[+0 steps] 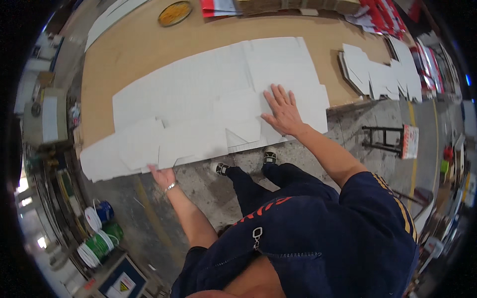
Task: The person picks up stacks of white cardboard blanks and red printed inserts from a table. They insert the red inserts into the white blanks and stack the assembled units. The person works at a table in a warehouse environment with other workers visible in the background.
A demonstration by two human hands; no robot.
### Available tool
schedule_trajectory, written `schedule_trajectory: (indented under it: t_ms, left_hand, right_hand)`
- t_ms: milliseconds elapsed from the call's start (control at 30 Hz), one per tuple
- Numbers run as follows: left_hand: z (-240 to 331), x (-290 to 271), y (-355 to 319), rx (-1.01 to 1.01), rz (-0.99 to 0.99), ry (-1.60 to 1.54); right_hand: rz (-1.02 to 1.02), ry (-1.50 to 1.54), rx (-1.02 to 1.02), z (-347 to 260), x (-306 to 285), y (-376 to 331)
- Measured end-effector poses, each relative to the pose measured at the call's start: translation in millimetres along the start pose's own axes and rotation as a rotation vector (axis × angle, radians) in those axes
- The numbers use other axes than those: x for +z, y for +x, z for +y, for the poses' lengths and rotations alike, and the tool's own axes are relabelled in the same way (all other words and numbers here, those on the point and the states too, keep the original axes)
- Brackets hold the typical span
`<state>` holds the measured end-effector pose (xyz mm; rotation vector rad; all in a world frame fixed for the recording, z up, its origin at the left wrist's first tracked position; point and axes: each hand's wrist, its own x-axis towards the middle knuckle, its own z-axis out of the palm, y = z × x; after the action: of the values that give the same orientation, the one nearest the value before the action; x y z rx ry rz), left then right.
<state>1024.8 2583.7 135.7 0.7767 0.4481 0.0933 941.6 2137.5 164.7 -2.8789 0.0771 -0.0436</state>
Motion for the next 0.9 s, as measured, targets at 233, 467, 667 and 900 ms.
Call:
schedule_trajectory:
  t_ms: [233,467,667,900]
  left_hand:
    - [5,-3,11,-0.179,0.091,-0.013]
    - [7,5,11,-0.025,0.011,-0.13]
    - [8,6,15,0.087,0.253,0.187]
    - [-5,61,-31,0.874,0.292,1.119]
  right_hand:
    - [0.034,-0.088,-0.028,-9,12,0]
    - [0.045,-0.131,-0.026,-7,15,-4]
    - [0.026,-0.135,-0.024,-10,12,-2]
    - [0.052,-0.127,-0.04,5,6,-6]
